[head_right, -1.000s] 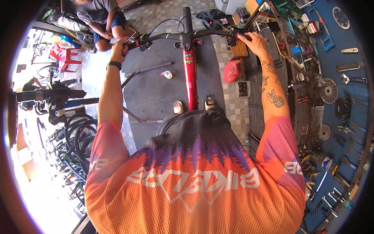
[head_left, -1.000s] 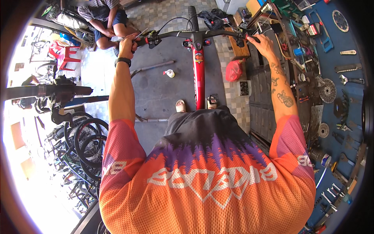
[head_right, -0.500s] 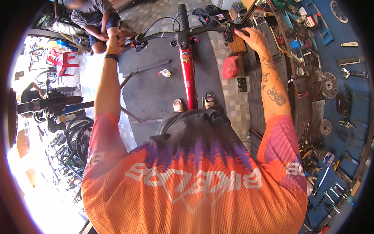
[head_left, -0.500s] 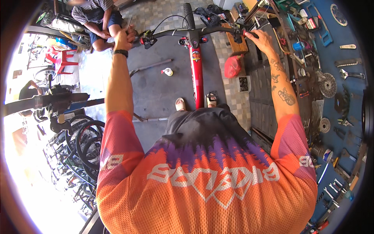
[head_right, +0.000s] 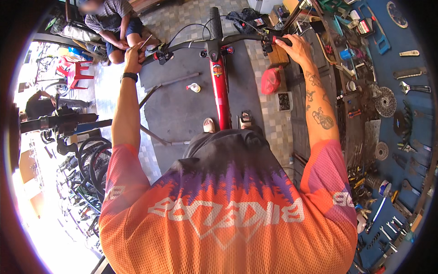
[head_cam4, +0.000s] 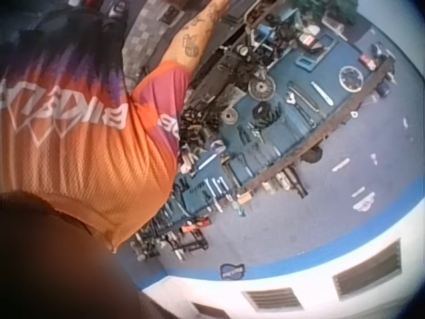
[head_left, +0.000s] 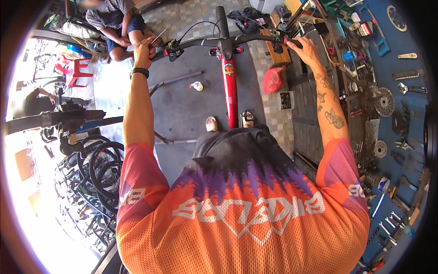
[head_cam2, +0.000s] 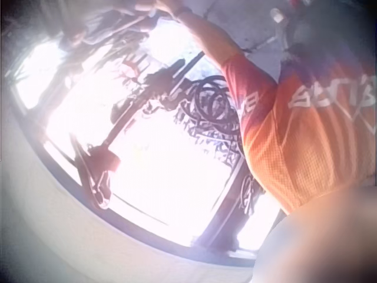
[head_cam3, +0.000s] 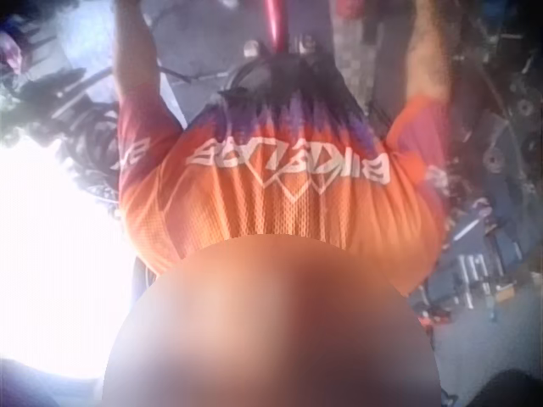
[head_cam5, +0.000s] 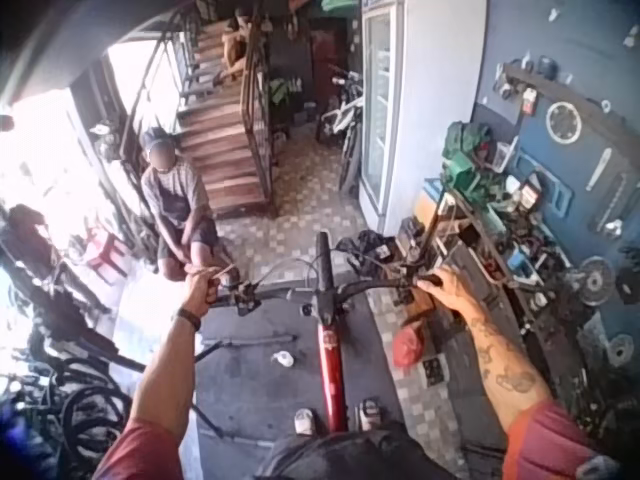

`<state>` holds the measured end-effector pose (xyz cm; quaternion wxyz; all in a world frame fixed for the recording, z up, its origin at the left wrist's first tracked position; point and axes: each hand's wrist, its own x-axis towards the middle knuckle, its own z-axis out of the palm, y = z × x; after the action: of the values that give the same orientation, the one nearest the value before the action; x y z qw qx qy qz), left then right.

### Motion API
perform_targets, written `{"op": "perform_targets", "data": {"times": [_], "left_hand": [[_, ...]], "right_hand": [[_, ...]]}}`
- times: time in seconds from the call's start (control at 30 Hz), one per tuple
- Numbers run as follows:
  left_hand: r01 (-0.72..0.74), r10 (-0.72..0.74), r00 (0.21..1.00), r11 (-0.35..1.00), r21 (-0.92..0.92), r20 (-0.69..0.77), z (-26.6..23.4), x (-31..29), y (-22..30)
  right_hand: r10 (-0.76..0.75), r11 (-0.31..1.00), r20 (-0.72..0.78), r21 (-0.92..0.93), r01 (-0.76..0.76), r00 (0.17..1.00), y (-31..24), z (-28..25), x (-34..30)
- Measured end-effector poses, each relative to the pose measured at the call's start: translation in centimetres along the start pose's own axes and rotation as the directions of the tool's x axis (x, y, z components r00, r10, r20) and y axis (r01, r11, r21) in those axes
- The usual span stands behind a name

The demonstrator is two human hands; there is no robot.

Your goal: The person adjusts the handlebar and brake levers on a red bicycle mounted on a repair stand. They use a torque wrench to tighten bolts on the handlebar stem and then test the brake levers by hand.

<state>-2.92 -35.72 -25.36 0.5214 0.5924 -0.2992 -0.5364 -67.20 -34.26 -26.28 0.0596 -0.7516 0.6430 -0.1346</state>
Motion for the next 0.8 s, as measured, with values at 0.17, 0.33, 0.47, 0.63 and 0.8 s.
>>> {"op": "perform_targets", "data": {"times": [0.17,0.33,0.47,0.63,0.8], "left_hand": [[0.076,-0.077,0.997,0.996,0.045,0.02,0.1,-0.5,0.7],[0.157,-0.163,0.986,0.968,0.196,0.016,0.6,-1.3,0.4],[0.172,-0.178,0.984,0.944,0.281,-0.005,0.9,-2.4,0.4],[0.183,-0.194,0.981,0.938,0.295,0.008,0.6,-5.0,0.1],[0.147,-0.161,0.987,0.943,0.297,0.023,0.2,-7.6,-0.5]], "right_hand": [[-0.013,1.0,-0.017,-0.011,0.012,1.0,0.2,0.2,-0.4],[0.034,0.999,0.007,-0.035,-0.034,0.999,0.3,0.1,-1.4],[-0.011,1.0,-0.001,-0.011,0.011,1.0,0.3,-0.2,-2.7],[0.003,1.0,0.005,-0.003,-0.003,1.0,-0.3,-0.8,-5.0],[-0.012,0.999,-0.027,0.033,0.012,1.0,-1.2,-1.5,-7.5]]}}
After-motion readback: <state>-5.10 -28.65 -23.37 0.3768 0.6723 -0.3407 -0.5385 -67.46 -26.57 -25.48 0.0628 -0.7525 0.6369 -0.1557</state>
